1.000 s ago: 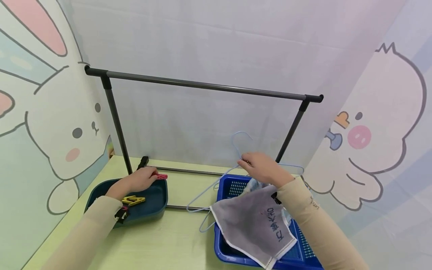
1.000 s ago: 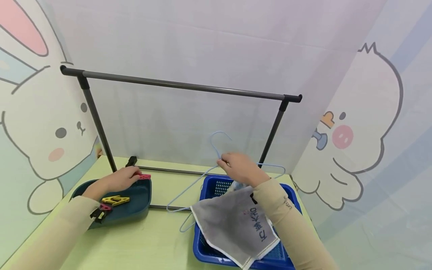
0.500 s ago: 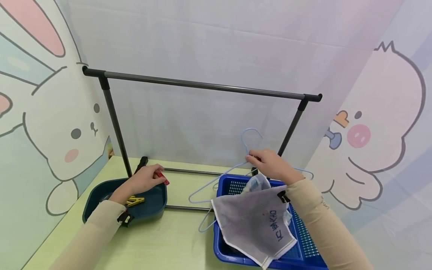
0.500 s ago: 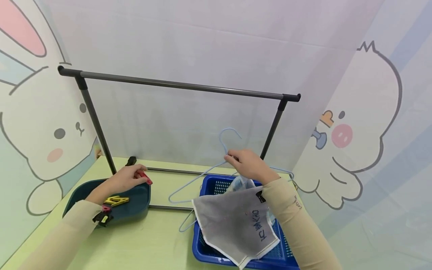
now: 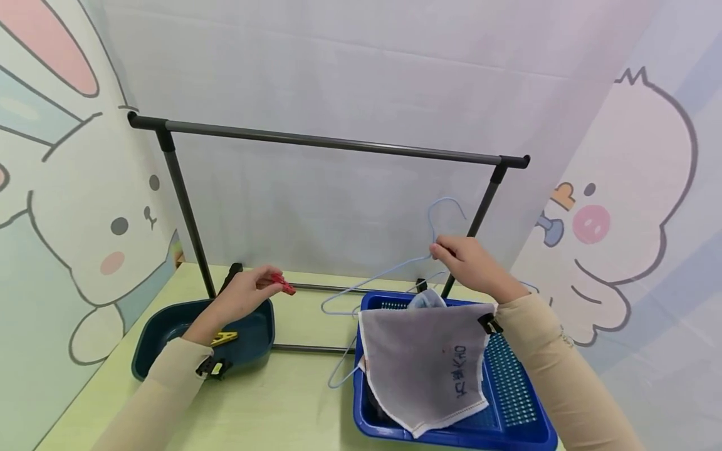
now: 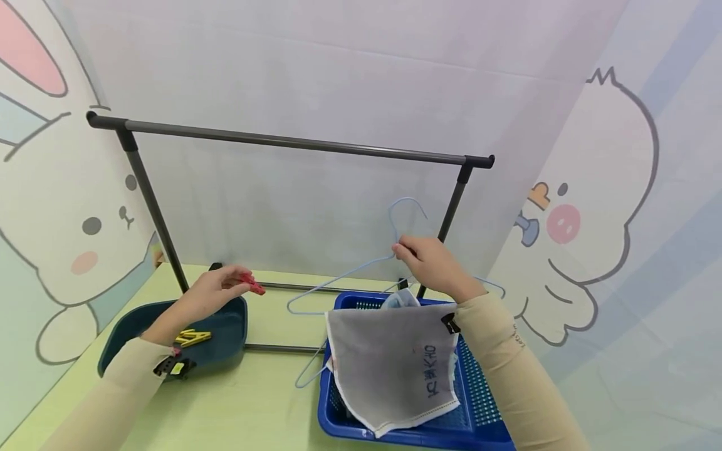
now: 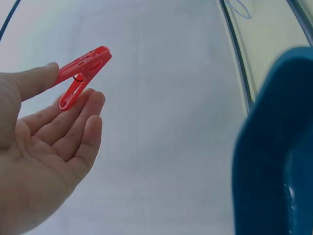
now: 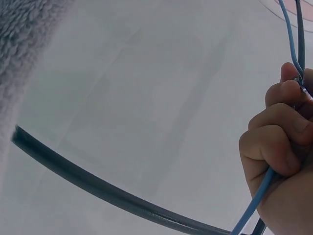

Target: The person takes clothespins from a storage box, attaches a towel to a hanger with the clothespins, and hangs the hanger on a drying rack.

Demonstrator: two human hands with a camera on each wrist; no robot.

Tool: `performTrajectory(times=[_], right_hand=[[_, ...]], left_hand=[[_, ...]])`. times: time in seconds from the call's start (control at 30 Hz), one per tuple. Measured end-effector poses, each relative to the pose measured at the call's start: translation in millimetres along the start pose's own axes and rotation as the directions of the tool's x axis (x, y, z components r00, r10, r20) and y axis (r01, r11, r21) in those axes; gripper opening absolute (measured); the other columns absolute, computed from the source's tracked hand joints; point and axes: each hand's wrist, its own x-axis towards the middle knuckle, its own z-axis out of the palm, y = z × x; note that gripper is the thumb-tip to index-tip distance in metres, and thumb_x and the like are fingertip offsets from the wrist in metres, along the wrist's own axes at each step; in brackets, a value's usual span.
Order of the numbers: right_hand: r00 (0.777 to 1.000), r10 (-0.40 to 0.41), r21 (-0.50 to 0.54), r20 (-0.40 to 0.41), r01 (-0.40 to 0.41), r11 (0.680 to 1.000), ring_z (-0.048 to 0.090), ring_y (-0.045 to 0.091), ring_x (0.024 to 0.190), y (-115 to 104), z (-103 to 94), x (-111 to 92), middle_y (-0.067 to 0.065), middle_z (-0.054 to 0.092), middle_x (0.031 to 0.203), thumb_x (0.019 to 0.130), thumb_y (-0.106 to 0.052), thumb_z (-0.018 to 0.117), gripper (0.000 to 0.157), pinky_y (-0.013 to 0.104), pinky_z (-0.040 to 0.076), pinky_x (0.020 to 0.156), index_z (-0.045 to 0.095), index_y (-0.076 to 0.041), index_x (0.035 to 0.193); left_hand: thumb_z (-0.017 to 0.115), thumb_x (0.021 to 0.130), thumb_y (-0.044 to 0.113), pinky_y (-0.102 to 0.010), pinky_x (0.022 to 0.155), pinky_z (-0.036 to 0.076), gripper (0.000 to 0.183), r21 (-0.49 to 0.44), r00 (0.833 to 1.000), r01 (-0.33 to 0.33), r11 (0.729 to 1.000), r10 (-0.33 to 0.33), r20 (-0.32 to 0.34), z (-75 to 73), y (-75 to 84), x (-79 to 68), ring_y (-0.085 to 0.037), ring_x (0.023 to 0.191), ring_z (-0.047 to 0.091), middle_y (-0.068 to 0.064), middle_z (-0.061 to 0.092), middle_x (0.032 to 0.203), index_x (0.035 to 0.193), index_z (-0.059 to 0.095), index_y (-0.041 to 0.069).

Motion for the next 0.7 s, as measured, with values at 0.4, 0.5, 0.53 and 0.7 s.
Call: performTrajectory(times=[0.4,0.5,0.53,0.7], right_hand=[[0.991,0.030,0.008,-0.127,-0.030,1.000,0.036,0.018,0.053,6,-20.2,-9,0.001,0.043,0.061,0.094,-0.029,0.040,0.026,0.032,0.034,0.053,0.057,-0.011,0.085],[0.989,0.047,0.011,-0.142,-0.046,0.999,0.037,0.018,0.054,7,-21.6,-10,0.002,0.045,0.061,0.094,-0.030,0.040,0.027,0.032,0.034,0.053,0.057,-0.011,0.085],[0.988,0.052,0.012,-0.146,-0.051,0.999,0.037,0.018,0.054,8,-21.8,-11,0.002,0.046,0.062,0.094,-0.030,0.040,0.027,0.032,0.035,0.053,0.057,-0.011,0.085],[0.985,0.067,0.001,-0.161,-0.068,0.998,0.038,0.019,0.054,9,-21.9,-12,0.002,0.046,0.061,0.094,-0.031,0.040,0.028,0.032,0.034,0.052,0.057,-0.011,0.084]], left_hand=[[0.058,0.084,0.034,-0.032,0.071,0.046,0.044,-0.031,0.989,-0.131,0.991,0.128,-0.067,-3.0,38.8,-3.2,-0.014,0.086,0.057,0.000,0.058,0.099,0.122,0.049,0.013],[0.060,0.082,0.035,-0.032,0.070,0.046,0.044,-0.035,0.984,-0.157,0.987,0.153,-0.094,-2.9,46.3,-4.4,-0.013,0.087,0.057,0.001,0.059,0.099,0.120,0.051,0.015],[0.060,0.082,0.035,-0.032,0.070,0.046,0.043,-0.038,0.982,-0.164,0.986,0.159,-0.102,-2.8,48.6,-4.7,-0.013,0.087,0.057,0.001,0.059,0.099,0.118,0.052,0.015],[0.060,0.081,0.037,-0.034,0.068,0.046,0.039,-0.056,0.978,-0.175,0.983,0.167,-0.124,-3.7,59.1,-6.4,-0.013,0.089,0.057,0.003,0.061,0.099,0.114,0.056,0.017]])
